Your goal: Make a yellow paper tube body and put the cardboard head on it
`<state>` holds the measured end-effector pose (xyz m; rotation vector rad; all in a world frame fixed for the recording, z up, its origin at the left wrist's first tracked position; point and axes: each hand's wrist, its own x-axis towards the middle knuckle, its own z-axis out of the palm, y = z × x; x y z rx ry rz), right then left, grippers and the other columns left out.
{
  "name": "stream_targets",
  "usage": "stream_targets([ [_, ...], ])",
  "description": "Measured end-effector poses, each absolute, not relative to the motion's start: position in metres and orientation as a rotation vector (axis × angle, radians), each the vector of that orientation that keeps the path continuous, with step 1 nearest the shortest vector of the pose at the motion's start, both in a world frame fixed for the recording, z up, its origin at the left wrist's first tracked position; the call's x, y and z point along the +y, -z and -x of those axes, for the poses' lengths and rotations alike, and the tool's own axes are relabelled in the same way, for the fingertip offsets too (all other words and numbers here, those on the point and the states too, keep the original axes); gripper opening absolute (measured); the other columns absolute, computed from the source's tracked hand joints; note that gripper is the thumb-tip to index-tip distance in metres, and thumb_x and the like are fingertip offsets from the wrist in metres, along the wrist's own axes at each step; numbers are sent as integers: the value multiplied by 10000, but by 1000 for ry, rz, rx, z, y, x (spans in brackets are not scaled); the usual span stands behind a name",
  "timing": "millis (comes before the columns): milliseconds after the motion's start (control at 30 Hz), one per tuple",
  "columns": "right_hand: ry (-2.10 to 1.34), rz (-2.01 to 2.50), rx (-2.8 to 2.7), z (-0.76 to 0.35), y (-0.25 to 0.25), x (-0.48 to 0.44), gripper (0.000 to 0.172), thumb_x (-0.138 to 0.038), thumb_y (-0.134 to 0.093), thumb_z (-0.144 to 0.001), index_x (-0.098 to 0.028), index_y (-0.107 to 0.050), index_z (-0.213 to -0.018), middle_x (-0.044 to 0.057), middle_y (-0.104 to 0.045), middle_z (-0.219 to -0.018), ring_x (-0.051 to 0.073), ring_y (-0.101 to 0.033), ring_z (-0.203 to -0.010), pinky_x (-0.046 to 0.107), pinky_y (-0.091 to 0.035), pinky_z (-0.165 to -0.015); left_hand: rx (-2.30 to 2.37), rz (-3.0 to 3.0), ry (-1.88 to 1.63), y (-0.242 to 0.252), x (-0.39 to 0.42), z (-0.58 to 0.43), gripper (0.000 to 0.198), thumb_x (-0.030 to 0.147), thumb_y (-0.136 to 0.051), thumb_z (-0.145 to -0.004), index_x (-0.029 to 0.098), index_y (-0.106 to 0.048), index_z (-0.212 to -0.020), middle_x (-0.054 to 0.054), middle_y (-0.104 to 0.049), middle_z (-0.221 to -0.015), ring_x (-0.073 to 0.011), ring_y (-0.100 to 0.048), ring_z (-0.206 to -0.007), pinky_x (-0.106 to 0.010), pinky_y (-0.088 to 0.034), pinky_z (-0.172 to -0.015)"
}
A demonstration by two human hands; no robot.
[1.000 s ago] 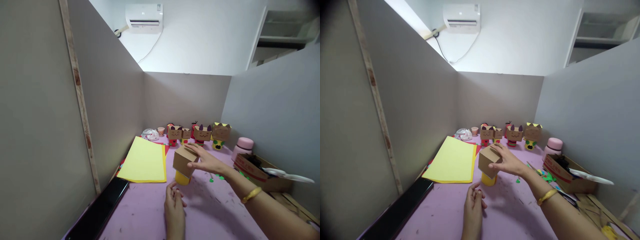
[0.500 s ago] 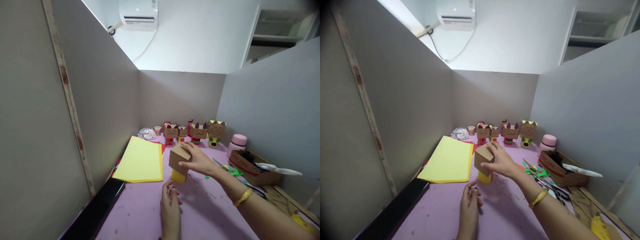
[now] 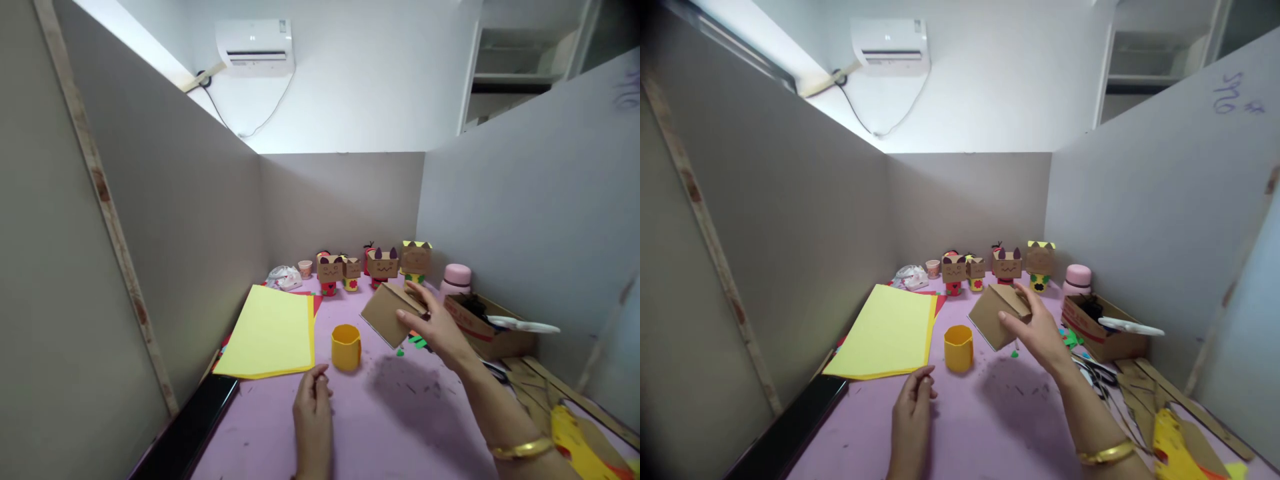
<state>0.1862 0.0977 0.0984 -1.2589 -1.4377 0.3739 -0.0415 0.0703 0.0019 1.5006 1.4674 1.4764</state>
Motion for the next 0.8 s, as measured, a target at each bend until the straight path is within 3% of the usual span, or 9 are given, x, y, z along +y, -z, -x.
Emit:
stream_targets([
  [200,-470,1188,-1311,-202,-105,90,658,-460,-631,-693,-250,-406,-1274,89,-485,-1259,280,-472,-1119,414,-415,-897,1564,-2044,-1367,-46,98,56,297,320,-279,-898,188,-532,-981,-8,-576,-667,-165,-534,-561,-289,-442,-555],
  [267,-500,1171,-1292,-206,-108,88,640,-459,-628,-689,-256,-421,-1260,88,-489,-1256,290,-478,-1112,396,-464,-826,1472,-2336,-1224,-63,116,58,238,208,-363,-871,211,-560,-1005,-70,-625,-979,-194,-579,-875,-340,-450,-777],
  [333,-507,1165,-1295,-209,-111,86,610,-454,-619,-697,-260,-437,-1246,87,-485,-1263,296,-489,-1098,388,-488,-779,1368,-2615,-1019,-77,135,59,372,52,-443,-788,257,-572,-1071,-70,-492,-1293,-228,-429,-1173,-414,-333,-959],
  [400,-482,1163,-1306,-210,-112,85,591,-444,-613,-707,-259,-443,-1243,86,-482,-1271,294,-488,-1102,402,-472,-817,1289,-2817,-794,-86,150,58,500,-47,-448,-726,285,-587,-1073,-50,-427,-1371,-250,-341,-1257,-486,-252,-1002],
  [467,-455,1156,-1315,-210,-112,84,592,-439,-614,-708,-245,-448,-1242,90,-491,-1265,288,-477,-1118,413,-432,-883,1223,-2957,-587,-91,158,55,461,-61,-466,-718,271,-630,-993,-51,-446,-1362,-261,-346,-1260,-514,-233,-1001],
  [567,-445,1152,-1331,-208,-113,84,597,-439,-623,-699,-232,-459,-1234,93,-501,-1259,284,-462,-1135,416,-396,-925,1154,-3094,-373,-96,160,47,227,31,-551,-746,218,-670,-795,-65,-488,-1325,-259,-376,-1240,-491,-232,-1004],
  [633,-439,1159,-1342,-206,-114,83,583,-431,-625,-701,-232,-469,-1225,90,-504,-1256,282,-472,-1123,418,-389,-928,1143,-3151,-303,-99,156,41,130,101,-588,-757,206,-665,-763,-72,-530,-1278,-248,-397,-1218,-461,-247,-997],
  [800,-424,1177,-1348,-206,-114,82,573,-435,-618,-704,-217,-477,-1214,87,-515,-1238,277,-499,-1085,408,-395,-917,1190,-3239,-243,-110,141,25,90,213,-562,-807,194,-642,-772,-50,-674,-895,-206,-537,-997,-413,-296,-952],
])
